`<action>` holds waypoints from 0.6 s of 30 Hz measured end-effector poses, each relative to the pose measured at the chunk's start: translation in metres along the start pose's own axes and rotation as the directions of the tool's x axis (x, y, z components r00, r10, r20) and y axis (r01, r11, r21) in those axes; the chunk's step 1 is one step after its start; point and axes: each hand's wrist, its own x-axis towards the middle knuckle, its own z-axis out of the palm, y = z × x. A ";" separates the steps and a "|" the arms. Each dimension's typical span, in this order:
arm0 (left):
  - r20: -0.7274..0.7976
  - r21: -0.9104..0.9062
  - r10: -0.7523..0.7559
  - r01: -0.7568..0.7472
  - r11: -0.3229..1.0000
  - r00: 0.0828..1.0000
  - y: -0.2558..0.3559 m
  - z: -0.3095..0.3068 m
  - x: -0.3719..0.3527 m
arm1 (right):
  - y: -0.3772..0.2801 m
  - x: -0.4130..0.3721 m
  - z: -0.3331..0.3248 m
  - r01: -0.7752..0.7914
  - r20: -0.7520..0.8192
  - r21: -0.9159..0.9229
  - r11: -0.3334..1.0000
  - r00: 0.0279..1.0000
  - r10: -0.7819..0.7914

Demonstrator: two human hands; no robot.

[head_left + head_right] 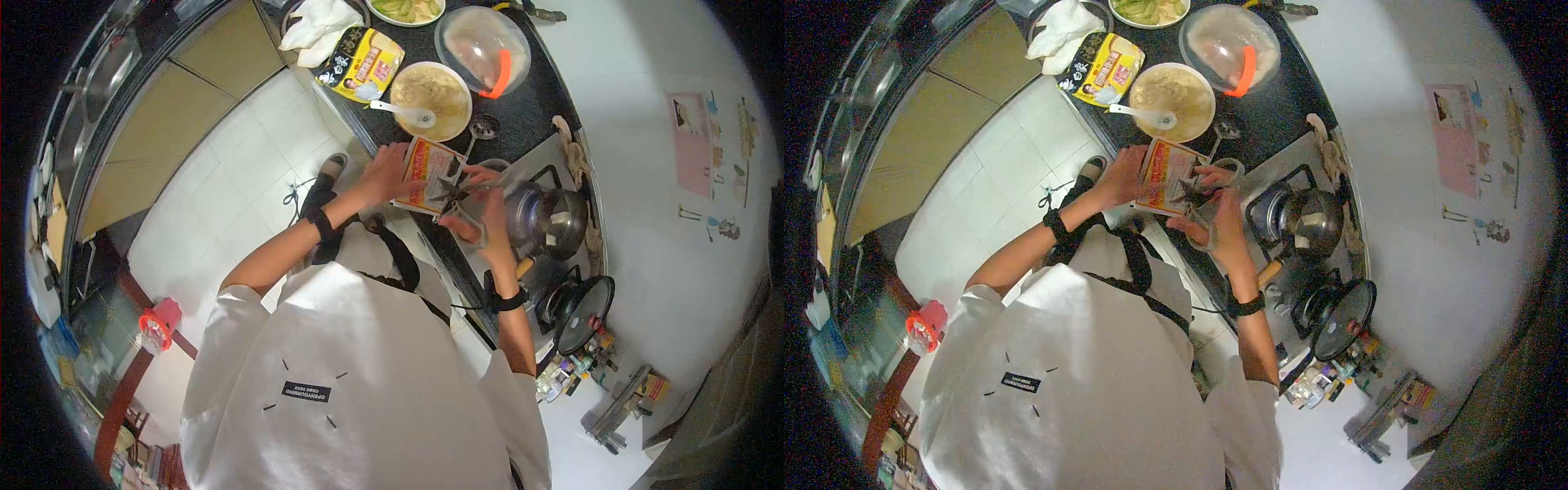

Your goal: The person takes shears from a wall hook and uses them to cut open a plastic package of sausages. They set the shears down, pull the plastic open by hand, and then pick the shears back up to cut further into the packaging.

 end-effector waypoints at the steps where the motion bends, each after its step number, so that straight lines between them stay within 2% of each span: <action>1: -0.033 -0.045 -0.014 0.013 0.999 0.999 0.000 0.001 -0.001 | 0.001 0.001 0.002 0.036 -0.021 -0.002 0.999 0.999 -0.036; 3: -0.065 -0.091 -0.026 0.020 0.996 0.998 0.007 -0.004 -0.002 | 0.002 0.004 0.007 0.072 -0.044 -0.008 0.997 0.996 -0.072; 6: -0.039 -0.152 -0.060 0.053 0.987 0.997 0.041 -0.040 -0.006 | 0.006 0.004 0.014 0.029 -0.088 0.084 0.996 0.996 -0.022; 8: -0.161 -0.186 0.212 -0.241 0.953 0.964 0.062 -0.059 -0.001 | 0.016 0.004 0.020 0.089 -0.148 0.092 0.992 0.986 -0.075; 12: -0.181 -0.264 0.294 -0.334 0.905 0.939 0.130 -0.085 0.018 | 0.020 0.004 0.022 -0.012 -0.191 0.216 0.976 0.980 0.054; 14: -0.247 -0.370 0.420 -0.485 0.793 0.874 0.152 -0.078 0.034 | 0.035 0.000 0.023 -0.065 -0.197 0.016 0.998 0.978 0.067; 18: -0.150 -0.429 0.462 -0.478 0.766 0.874 0.160 -0.061 0.063 | 0.008 0.002 0.015 -0.127 -0.159 0.038 0.991 0.979 0.131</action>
